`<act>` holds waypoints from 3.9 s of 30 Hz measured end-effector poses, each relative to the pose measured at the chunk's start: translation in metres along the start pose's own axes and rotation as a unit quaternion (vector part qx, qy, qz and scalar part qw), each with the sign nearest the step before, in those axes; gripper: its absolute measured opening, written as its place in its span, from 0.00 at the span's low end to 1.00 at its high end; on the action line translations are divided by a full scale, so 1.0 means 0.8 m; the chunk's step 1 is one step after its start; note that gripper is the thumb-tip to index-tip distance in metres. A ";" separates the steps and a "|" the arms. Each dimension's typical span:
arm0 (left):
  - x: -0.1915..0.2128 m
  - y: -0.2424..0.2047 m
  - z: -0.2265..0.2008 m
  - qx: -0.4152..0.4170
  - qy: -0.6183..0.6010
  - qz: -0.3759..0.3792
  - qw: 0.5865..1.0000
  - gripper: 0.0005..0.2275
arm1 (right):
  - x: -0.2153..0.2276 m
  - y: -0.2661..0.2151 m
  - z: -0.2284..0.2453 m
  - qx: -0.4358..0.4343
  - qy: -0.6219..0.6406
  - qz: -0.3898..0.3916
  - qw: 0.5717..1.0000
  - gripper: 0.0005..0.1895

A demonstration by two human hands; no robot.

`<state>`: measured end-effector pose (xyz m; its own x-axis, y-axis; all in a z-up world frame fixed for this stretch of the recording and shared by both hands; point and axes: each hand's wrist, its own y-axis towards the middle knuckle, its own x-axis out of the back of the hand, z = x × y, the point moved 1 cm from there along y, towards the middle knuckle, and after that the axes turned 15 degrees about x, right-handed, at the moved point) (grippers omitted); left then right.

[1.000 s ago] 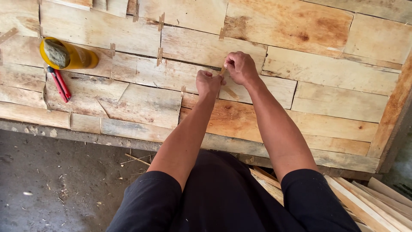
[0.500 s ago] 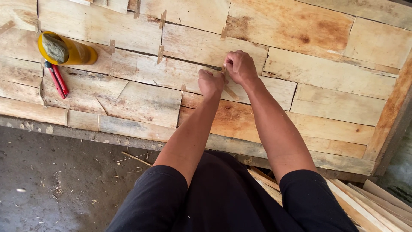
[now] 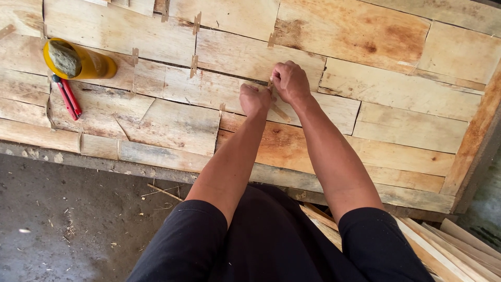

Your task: Applying glue to thin wood strips and fitting them into gaps to assemble or repair a wooden panel.

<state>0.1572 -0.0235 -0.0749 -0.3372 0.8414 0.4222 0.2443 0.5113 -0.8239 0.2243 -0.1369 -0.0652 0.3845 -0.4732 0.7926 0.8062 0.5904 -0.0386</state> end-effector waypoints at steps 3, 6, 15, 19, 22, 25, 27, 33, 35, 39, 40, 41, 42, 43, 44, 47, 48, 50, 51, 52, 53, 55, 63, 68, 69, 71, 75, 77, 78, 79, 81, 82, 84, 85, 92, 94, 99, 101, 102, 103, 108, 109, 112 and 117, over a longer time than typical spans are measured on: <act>-0.004 0.011 0.004 -0.027 0.049 -0.065 0.996 0.20 | -0.003 0.002 0.002 -0.016 -0.007 0.006 1.000 0.05; 0.000 0.000 -0.003 -0.013 0.045 -0.056 0.997 0.20 | -0.012 0.002 -0.001 -0.019 -0.015 0.006 1.000 0.07; 0.005 -0.015 -0.013 0.027 0.056 -0.042 0.997 0.19 | 0.006 0.018 0.000 -0.158 0.056 -0.043 0.985 0.22; 0.002 -0.011 -0.012 0.030 0.016 -0.021 0.999 0.20 | 0.006 0.016 -0.008 -0.160 0.072 -0.050 0.983 0.20; -0.008 0.003 0.001 0.000 0.054 -0.063 0.997 0.21 | 0.010 0.014 0.008 -0.134 0.041 -0.041 0.989 0.26; -0.008 0.006 0.007 -0.001 0.027 -0.065 0.998 0.19 | -0.002 0.006 -0.002 -0.095 0.010 -0.064 0.993 0.28; -0.006 0.000 0.002 -0.018 -0.064 -0.014 0.998 0.14 | -0.015 -0.002 -0.023 -0.075 0.043 -0.072 0.994 0.25; 0.016 -0.027 -0.006 -0.012 -0.054 0.039 0.998 0.18 | 0.004 0.006 -0.018 -0.039 0.058 0.011 0.997 0.35; 0.000 -0.002 0.010 -0.017 -0.079 0.047 0.996 0.17 | 0.004 0.007 -0.011 -0.042 0.029 0.030 0.998 0.37; -0.025 0.032 0.036 -0.042 -0.166 0.090 0.981 0.15 | -0.002 0.010 -0.009 -0.051 -0.021 0.069 0.996 0.40; -0.020 0.018 0.034 -0.042 -0.167 0.090 0.981 0.15 | -0.001 0.011 -0.007 -0.051 -0.022 0.069 0.996 0.40; -0.014 0.005 0.031 -0.097 -0.093 0.030 0.991 0.13 | -0.001 0.014 -0.006 -0.057 -0.028 0.081 0.995 0.40; -0.008 -0.009 0.027 -0.150 -0.018 -0.032 0.988 0.12 | 0.000 0.016 -0.004 -0.063 -0.033 0.093 0.993 0.40; -0.009 -0.016 0.033 -0.149 -0.019 -0.032 0.988 0.12 | -0.012 0.015 -0.019 -0.062 -0.034 0.094 0.993 0.40; -0.010 -0.024 0.037 -0.219 0.025 -0.042 0.975 0.11 | -0.024 0.014 -0.034 -0.064 -0.046 0.105 0.991 0.38; -0.008 -0.055 0.049 -0.339 0.022 -0.018 0.941 0.10 | -0.016 0.016 -0.026 -0.060 -0.062 0.117 0.989 0.37; -0.006 -0.067 0.051 -0.387 -0.025 0.014 0.922 0.09 | -0.005 0.018 -0.015 -0.054 -0.065 0.118 0.989 0.37; -0.007 -0.068 0.075 -0.411 -0.026 0.004 0.911 0.07 | 0.011 0.009 0.002 -0.050 -0.049 0.122 0.990 0.38; -0.006 -0.068 0.085 -0.437 -0.025 -0.006 0.899 0.07 | 0.019 0.008 0.012 -0.045 -0.033 0.121 0.991 0.39; -0.005 -0.068 0.097 -0.436 -0.026 -0.009 0.899 0.07 | 0.016 0.006 0.012 -0.042 -0.032 0.122 0.991 0.39; -0.007 -0.071 0.109 -0.482 0.002 0.031 0.876 0.06 | 0.014 0.005 0.011 -0.037 -0.029 0.120 0.992 0.38; 0.010 -0.099 0.115 -0.528 0.027 0.067 0.846 0.05 | 0.011 0.000 0.006 -0.028 -0.029 0.116 0.992 0.38; 0.128 -0.196 0.134 -0.543 -0.128 0.122 0.821 0.10 | 0.004 -0.018 0.011 0.036 -0.052 0.073 0.995 0.40; 0.180 -0.176 0.129 -0.330 -0.332 0.176 0.866 0.12 | 0.003 -0.031 0.009 0.097 -0.049 0.032 0.994 0.42; 0.193 -0.173 0.124 -0.283 -0.387 0.178 0.859 0.12 | 0.001 -0.035 0.003 0.130 -0.046 0.005 0.990 0.41; 0.212 -0.167 0.115 -0.269 -0.425 0.167 0.848 0.12 | -0.008 -0.037 -0.019 0.140 -0.015 -0.015 0.990 0.36; 0.237 -0.161 0.105 -0.213 -0.529 0.170 0.804 0.12 | -0.006 -0.046 -0.013 0.089 0.119 -0.065 0.987 0.22; 0.241 -0.157 0.107 -0.204 -0.554 0.180 0.787 0.12 | 0.008 -0.061 0.025 0.043 0.155 -0.064 0.985 0.17; 0.242 -0.153 0.106 -0.193 -0.578 0.192 0.769 0.12 | 0.016 -0.066 0.043 -0.004 0.190 -0.062 0.980 0.12; 0.244 -0.156 0.106 -0.195 -0.576 0.192 0.770 0.12 | 0.010 -0.078 0.054 -0.004 0.191 -0.064 0.979 0.12; 0.246 -0.159 0.106 -0.195 -0.589 0.203 0.758 0.13 | -0.005 -0.103 0.072 -0.082 0.412 -0.023 0.907 0.10; 0.249 -0.165 0.103 -0.196 -0.586 0.206 0.759 0.13 | -0.002 -0.115 0.090 -0.082 0.413 -0.028 0.907 0.10; 0.254 -0.178 0.097 -0.200 -0.568 0.203 0.772 0.13 | 0.003 -0.139 0.127 -0.108 0.509 -0.016 0.854 0.18; 0.253 -0.180 0.100 -0.201 -0.564 0.207 0.774 0.13 | 0.007 -0.144 0.143 -0.109 0.510 -0.022 0.853 0.18; 0.245 -0.190 0.110 -0.272 -0.509 0.214 0.788 0.13 | -0.001 -0.158 0.189 -0.186 0.615 -0.059 0.764 0.18; 0.245 -0.193 0.112 -0.281 -0.499 0.217 0.790 0.13 | -0.005 -0.161 0.191 -0.184 0.634 -0.072 0.748 0.16; 0.242 -0.194 0.117 -0.283 -0.481 0.214 0.802 0.13 | -0.007 -0.164 0.197 -0.175 0.651 -0.083 0.734 0.11; 0.242 -0.192 0.120 -0.289 -0.483 0.214 0.798 0.13 | -0.012 -0.166 0.195 -0.170 0.641 -0.082 0.744 0.09; 0.243 -0.191 0.120 -0.297 -0.486 0.214 0.794 0.13 | -0.013 -0.165 0.194 -0.165 0.630 -0.081 0.755 0.08; 0.243 -0.191 0.121 -0.297 -0.486 0.215 0.793 0.13 | -0.015 -0.168 0.194 -0.165 0.629 -0.081 0.755 0.08; 0.248 -0.214 0.117 -0.341 -0.456 0.143 0.809 0.11 | -0.021 -0.183 0.192 -0.103 0.618 -0.187 0.756 0.06; 0.245 -0.213 0.118 -0.341 -0.457 0.145 0.809 0.11 | -0.018 -0.187 0.196 -0.102 0.617 -0.189 0.757 0.06; 0.233 -0.213 0.122 -0.397 -0.430 0.143 0.798 0.11 | -0.009 -0.203 0.203 -0.122 0.583 -0.240 0.767 0.06; 0.224 -0.215 0.132 -0.534 -0.254 0.122 0.797 0.13 | 0.024 -0.222 0.206 -0.136 0.513 -0.349 0.772 0.04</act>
<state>-0.0415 0.0211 0.1026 -0.4196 0.8980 -0.1326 0.9021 0.4288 0.0490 0.0143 -0.1431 0.0575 -0.1445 -0.9655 -0.2166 0.9892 -0.1353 -0.0570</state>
